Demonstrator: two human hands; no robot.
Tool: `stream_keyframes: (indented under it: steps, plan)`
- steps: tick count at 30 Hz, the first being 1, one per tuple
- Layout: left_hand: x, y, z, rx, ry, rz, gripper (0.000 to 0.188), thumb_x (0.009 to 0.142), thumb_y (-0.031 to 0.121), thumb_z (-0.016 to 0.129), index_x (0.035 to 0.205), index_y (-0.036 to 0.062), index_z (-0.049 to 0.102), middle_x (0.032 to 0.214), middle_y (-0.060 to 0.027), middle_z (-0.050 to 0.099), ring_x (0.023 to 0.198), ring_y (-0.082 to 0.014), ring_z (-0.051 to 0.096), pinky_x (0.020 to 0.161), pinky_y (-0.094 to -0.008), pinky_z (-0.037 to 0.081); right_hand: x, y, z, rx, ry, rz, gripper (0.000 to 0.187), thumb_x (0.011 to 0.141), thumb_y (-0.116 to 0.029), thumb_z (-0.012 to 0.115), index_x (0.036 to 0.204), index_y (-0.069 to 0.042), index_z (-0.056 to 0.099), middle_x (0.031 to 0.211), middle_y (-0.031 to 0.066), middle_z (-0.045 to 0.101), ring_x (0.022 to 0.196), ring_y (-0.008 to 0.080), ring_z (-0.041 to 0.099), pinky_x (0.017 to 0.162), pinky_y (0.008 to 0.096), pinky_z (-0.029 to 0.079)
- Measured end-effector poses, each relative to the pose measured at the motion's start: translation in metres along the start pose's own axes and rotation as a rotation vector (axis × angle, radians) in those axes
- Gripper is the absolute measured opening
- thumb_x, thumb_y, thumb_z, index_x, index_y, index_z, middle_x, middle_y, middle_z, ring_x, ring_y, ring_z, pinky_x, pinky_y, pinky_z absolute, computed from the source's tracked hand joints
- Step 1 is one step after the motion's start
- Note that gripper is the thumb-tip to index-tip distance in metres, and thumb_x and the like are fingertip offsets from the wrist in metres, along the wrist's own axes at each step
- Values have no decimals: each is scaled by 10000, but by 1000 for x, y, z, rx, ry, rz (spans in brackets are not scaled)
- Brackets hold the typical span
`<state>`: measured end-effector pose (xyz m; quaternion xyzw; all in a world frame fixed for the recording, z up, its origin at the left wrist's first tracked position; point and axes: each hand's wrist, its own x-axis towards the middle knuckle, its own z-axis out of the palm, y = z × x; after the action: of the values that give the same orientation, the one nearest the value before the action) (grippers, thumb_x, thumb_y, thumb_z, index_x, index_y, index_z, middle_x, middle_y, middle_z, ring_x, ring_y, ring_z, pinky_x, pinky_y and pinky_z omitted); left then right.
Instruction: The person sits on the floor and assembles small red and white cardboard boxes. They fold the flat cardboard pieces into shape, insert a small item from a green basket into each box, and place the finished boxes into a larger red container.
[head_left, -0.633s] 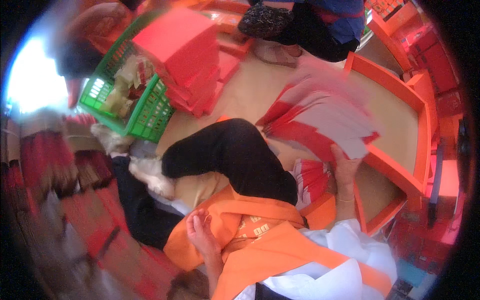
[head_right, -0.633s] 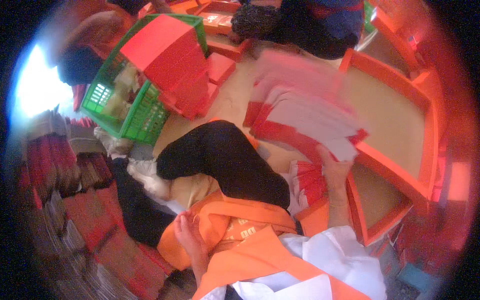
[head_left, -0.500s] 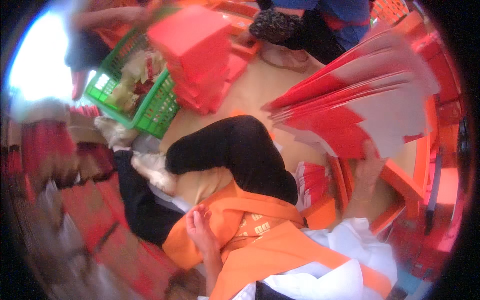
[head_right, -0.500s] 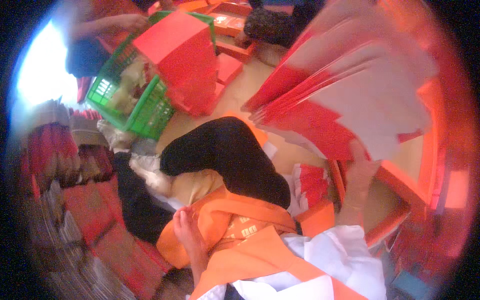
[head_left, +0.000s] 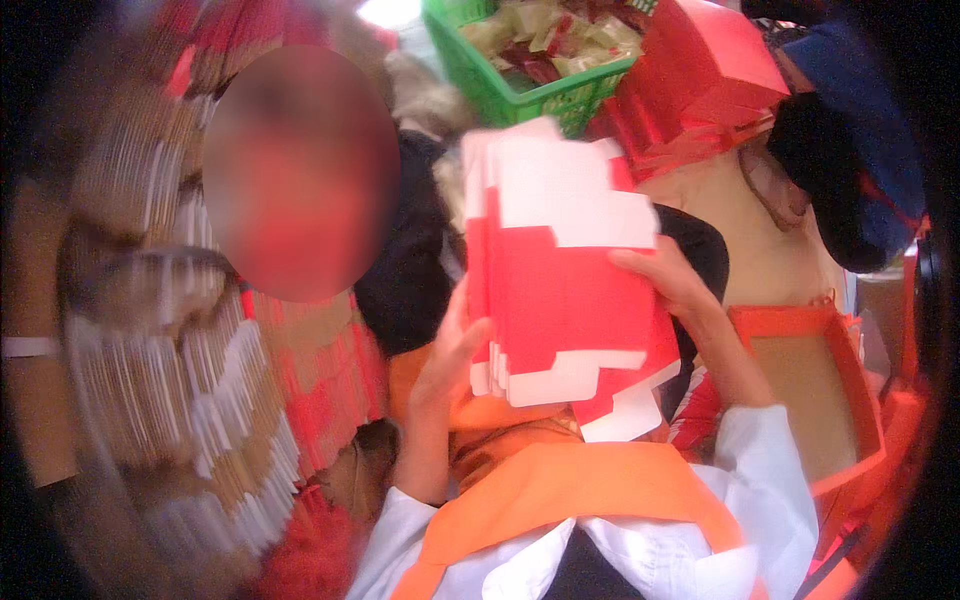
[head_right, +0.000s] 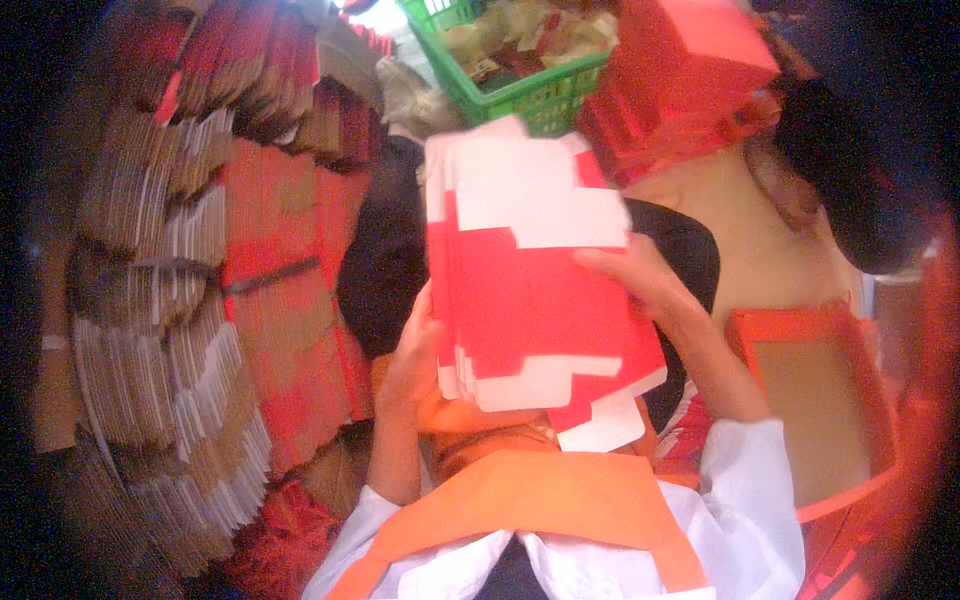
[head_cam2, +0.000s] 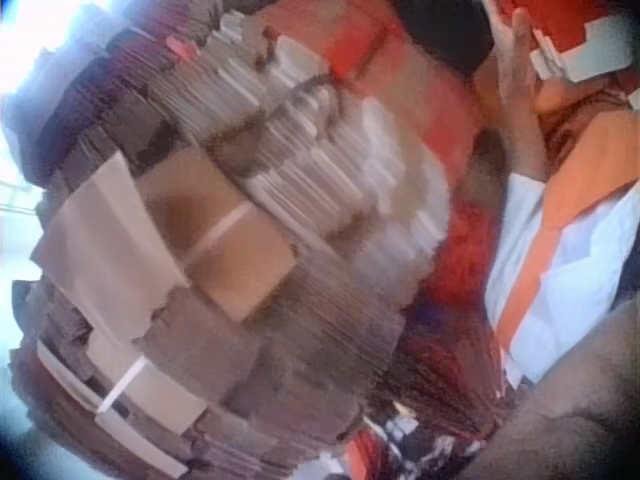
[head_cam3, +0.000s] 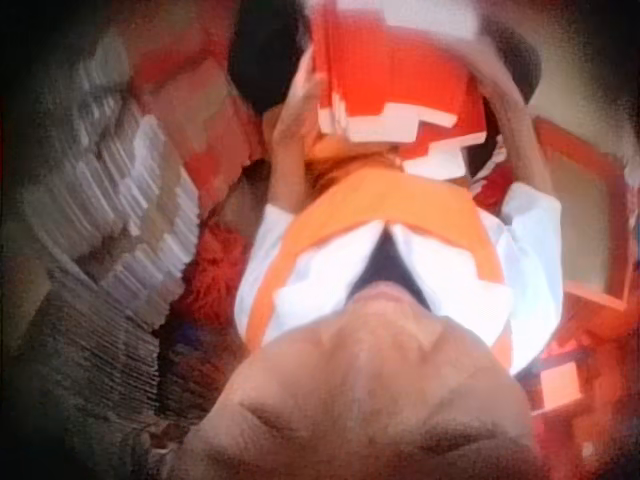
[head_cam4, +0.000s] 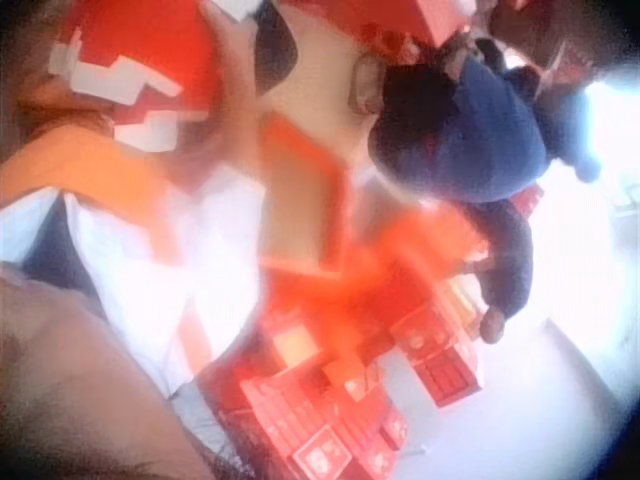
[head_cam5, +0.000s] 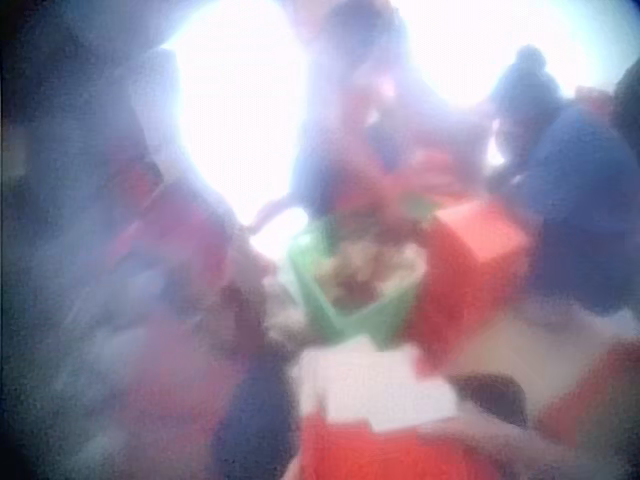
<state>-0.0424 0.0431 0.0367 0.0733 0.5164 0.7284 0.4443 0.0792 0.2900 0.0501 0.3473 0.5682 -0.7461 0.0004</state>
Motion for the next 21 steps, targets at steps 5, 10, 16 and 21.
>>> stream_keyframes:
  steps: [5, 10, 16, 21]
  plan:
    - [-27, -50, 1, 270, 351, -47, 610, 758, -3, 590, 1279, -14, 274, 1184, -128, 456, 1053, -176, 485, 884, -284, 420, 28, 31, 24, -377, -39, -80, 529, 768, -223, 625, 1181, 47, 436, 1098, 153, 549, 971, 197, 540, 841, 312, 420]
    - [-31, -64, 19, 602, 505, 126, 742, 764, 1, 581, 1349, 10, 125, 1269, -166, 362, 1130, -246, 427, 954, -339, 371, 25, 41, 34, -638, 190, -177, 589, 824, -192, 539, 1302, 15, 264, 1260, 205, 428, 1153, 250, 452, 911, 323, 394]
    - [-14, -71, 23, 279, 409, -106, 652, 747, 45, 638, 1284, -2, 272, 1186, -142, 457, 1010, -218, 511, 835, -313, 456, 21, 48, 0, -165, 21, -115, 581, 854, -181, 500, 1328, 5, 220, 1320, 182, 364, 1172, 236, 419, 960, 300, 340]
    - [-13, -83, 28, 37, 493, -180, 418, 759, 28, 624, 1135, -14, 447, 1028, -110, 562, 903, -188, 565, 794, -294, 477, 1, 36, -16, -57, -34, -44, 604, 856, -183, 502, 1341, 4, 194, 1336, 195, 327, 1197, 241, 377, 971, 304, 327]
